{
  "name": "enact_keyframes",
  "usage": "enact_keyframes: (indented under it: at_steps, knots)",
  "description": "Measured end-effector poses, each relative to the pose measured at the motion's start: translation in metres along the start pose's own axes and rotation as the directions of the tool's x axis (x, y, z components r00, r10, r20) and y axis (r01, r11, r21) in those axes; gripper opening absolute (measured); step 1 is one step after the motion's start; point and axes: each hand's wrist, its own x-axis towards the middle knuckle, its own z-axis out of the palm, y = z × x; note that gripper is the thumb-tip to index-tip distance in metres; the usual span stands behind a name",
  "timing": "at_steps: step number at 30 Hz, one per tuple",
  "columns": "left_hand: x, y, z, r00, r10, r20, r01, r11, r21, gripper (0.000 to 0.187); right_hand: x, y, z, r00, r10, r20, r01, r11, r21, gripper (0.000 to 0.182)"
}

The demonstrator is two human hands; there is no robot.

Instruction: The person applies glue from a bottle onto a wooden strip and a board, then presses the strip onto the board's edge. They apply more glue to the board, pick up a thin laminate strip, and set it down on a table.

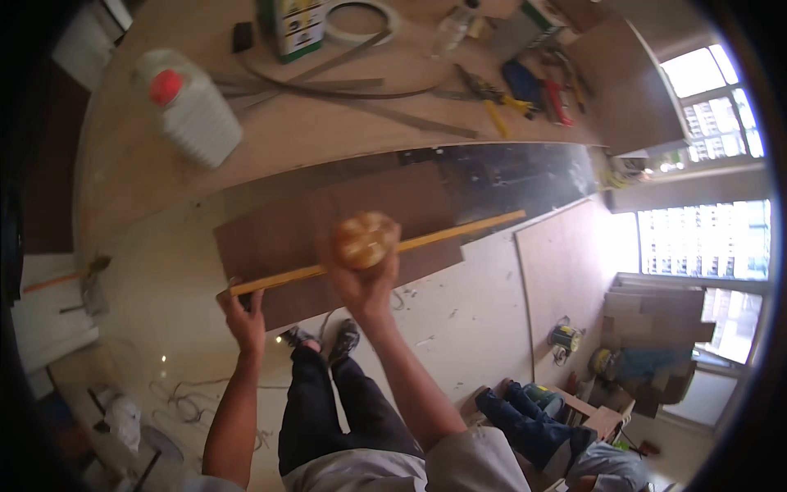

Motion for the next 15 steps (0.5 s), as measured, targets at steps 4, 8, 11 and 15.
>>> enact_keyframes:
  at_steps: [4,8,11,15]
  knots:
    - [-0.001,0.001,-0.003,0.998,0.067,-0.013,-0.066,0.998,0.018,0.050,0.079,0.011,-0.103,0.987,0.007,-0.161,-0.005,1.000,0.017,0.046]
    - [0.000,0.003,-0.001,0.993,0.115,-0.024,-0.115,0.993,0.030,0.049,0.135,0.021,-0.165,0.915,-0.179,-0.361,0.078,0.957,-0.278,0.049]
    - [0.000,0.001,-0.001,0.992,0.126,-0.027,-0.125,0.992,0.017,0.047,0.123,0.019,-0.164,0.920,-0.090,-0.381,0.032,0.987,-0.157,0.054]
    - [-0.002,0.000,0.001,0.993,0.114,-0.029,-0.114,0.993,0.018,0.047,0.074,0.030,-0.122,0.954,-0.052,-0.296,0.026,0.996,-0.090,0.061]
